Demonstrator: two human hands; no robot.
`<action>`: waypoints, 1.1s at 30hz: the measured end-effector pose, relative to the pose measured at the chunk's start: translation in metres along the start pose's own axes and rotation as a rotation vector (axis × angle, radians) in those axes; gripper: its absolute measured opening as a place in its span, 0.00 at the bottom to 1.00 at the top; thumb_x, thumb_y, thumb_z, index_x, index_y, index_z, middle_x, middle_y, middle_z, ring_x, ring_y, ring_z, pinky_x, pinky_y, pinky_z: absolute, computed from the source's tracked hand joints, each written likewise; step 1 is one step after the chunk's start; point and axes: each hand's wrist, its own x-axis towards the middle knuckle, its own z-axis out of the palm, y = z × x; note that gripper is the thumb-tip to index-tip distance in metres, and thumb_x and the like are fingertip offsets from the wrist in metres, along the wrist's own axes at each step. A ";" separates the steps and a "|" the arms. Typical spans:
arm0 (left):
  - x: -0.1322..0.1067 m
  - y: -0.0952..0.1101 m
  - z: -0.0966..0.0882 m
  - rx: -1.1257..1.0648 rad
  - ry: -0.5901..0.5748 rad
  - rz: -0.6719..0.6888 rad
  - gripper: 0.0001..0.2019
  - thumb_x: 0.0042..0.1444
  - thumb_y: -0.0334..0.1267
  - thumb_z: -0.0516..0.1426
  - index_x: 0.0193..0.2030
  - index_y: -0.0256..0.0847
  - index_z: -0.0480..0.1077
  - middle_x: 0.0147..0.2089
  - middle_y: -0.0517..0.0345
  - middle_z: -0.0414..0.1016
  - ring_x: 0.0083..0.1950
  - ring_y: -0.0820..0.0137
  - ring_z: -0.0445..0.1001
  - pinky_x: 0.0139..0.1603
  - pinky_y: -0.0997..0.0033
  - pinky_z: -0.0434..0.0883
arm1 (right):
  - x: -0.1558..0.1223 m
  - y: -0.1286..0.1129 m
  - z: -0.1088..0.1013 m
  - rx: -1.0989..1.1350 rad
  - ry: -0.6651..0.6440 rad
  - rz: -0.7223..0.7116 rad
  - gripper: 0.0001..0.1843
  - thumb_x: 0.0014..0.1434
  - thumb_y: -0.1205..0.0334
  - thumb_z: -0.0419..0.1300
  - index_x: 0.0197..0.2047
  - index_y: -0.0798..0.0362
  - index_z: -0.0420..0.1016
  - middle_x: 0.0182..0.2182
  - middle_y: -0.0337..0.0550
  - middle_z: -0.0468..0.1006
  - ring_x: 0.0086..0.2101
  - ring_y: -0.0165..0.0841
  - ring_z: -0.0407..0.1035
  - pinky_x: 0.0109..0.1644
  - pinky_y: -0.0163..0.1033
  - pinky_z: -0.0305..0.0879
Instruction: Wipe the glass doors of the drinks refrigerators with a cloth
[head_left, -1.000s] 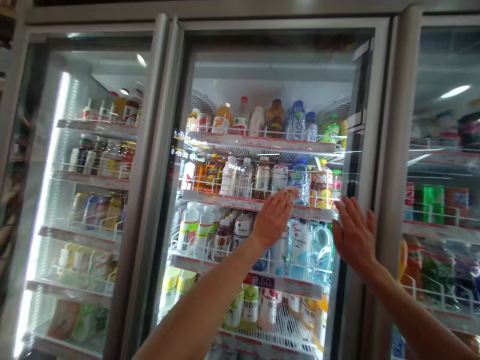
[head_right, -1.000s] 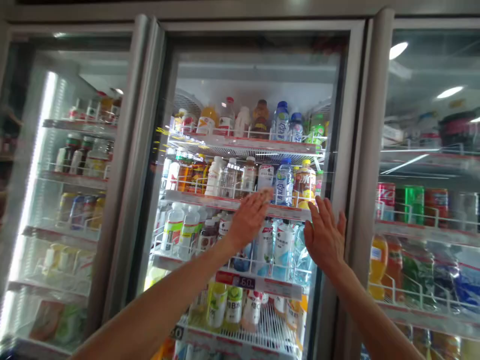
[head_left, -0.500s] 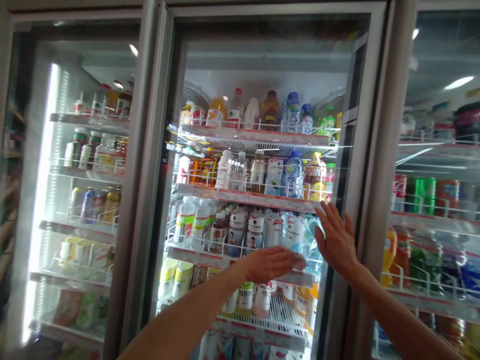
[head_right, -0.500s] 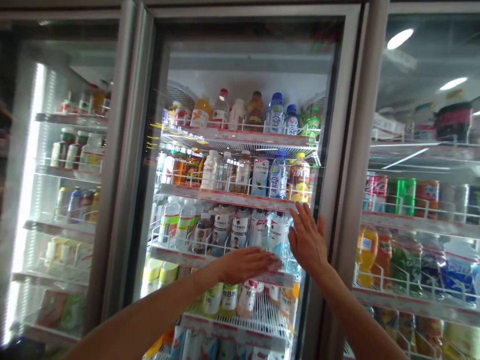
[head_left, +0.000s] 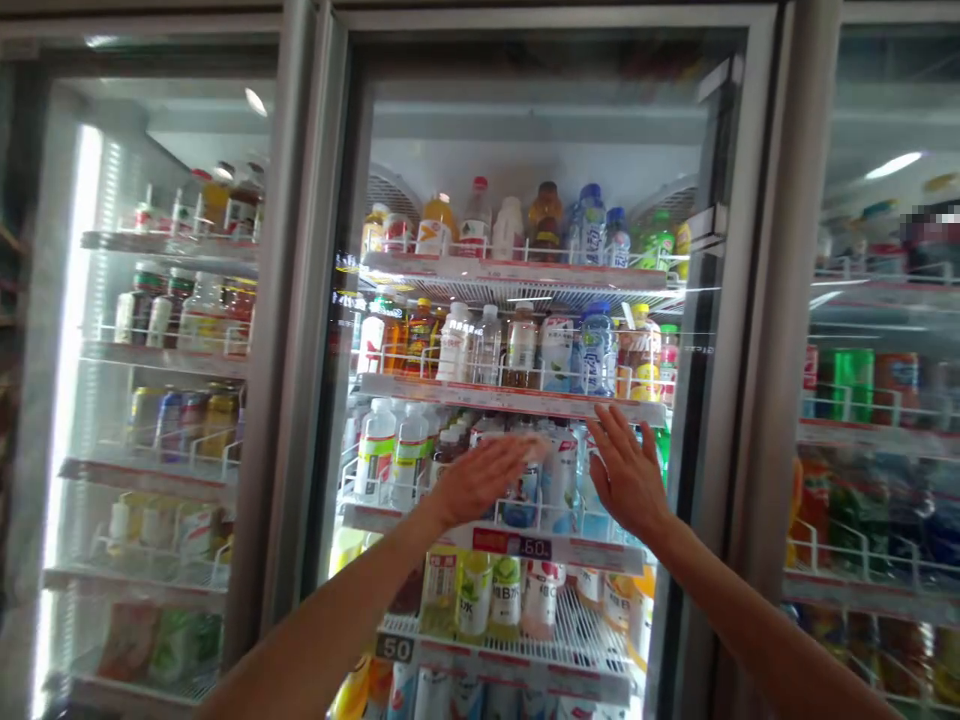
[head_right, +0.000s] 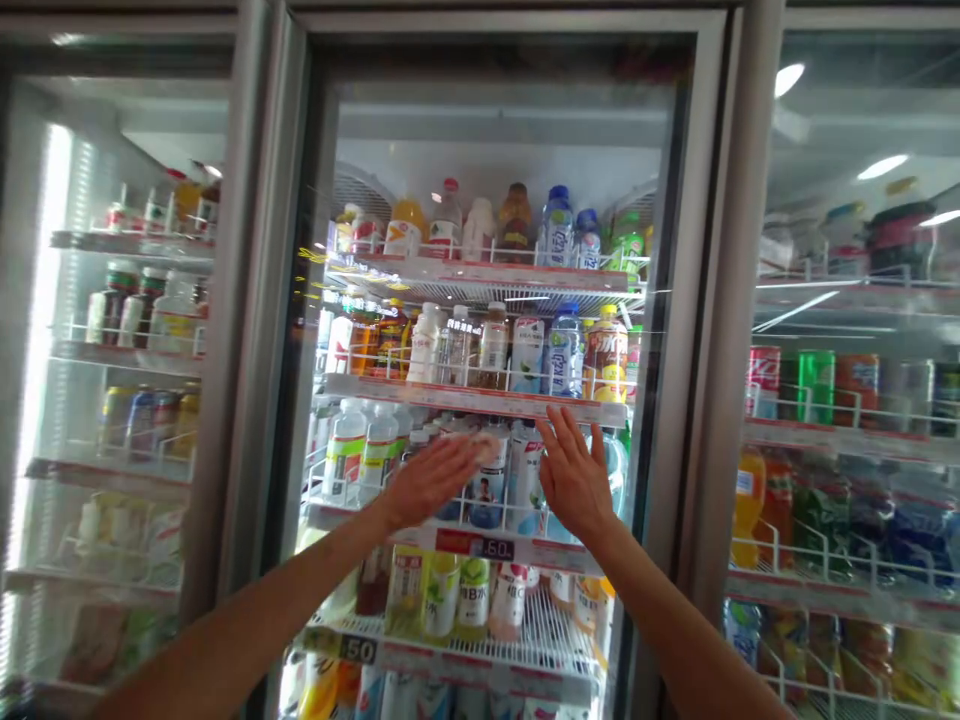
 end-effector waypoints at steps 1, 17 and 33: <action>-0.003 -0.005 -0.002 0.027 0.023 -0.101 0.17 0.59 0.31 0.51 0.55 0.38 0.65 0.64 0.50 0.60 0.70 0.65 0.46 0.67 0.56 0.56 | 0.002 -0.004 0.002 0.003 -0.003 0.004 0.33 0.61 0.66 0.47 0.68 0.48 0.43 0.63 0.47 0.56 0.64 0.36 0.45 0.67 0.53 0.39; -0.080 -0.044 -0.039 -0.038 -0.080 0.027 0.17 0.59 0.30 0.50 0.55 0.38 0.64 0.63 0.51 0.62 0.69 0.63 0.50 0.66 0.57 0.58 | 0.017 -0.076 0.021 0.031 -0.014 -0.081 0.27 0.60 0.68 0.47 0.63 0.51 0.55 0.62 0.48 0.59 0.65 0.35 0.43 0.67 0.53 0.38; -0.138 -0.055 -0.061 0.070 0.015 -0.313 0.24 0.60 0.28 0.49 0.63 0.38 0.54 0.69 0.48 0.49 0.70 0.64 0.45 0.67 0.57 0.57 | 0.031 -0.115 0.025 0.056 -0.019 -0.073 0.31 0.61 0.65 0.46 0.67 0.49 0.45 0.64 0.47 0.55 0.65 0.36 0.44 0.68 0.53 0.37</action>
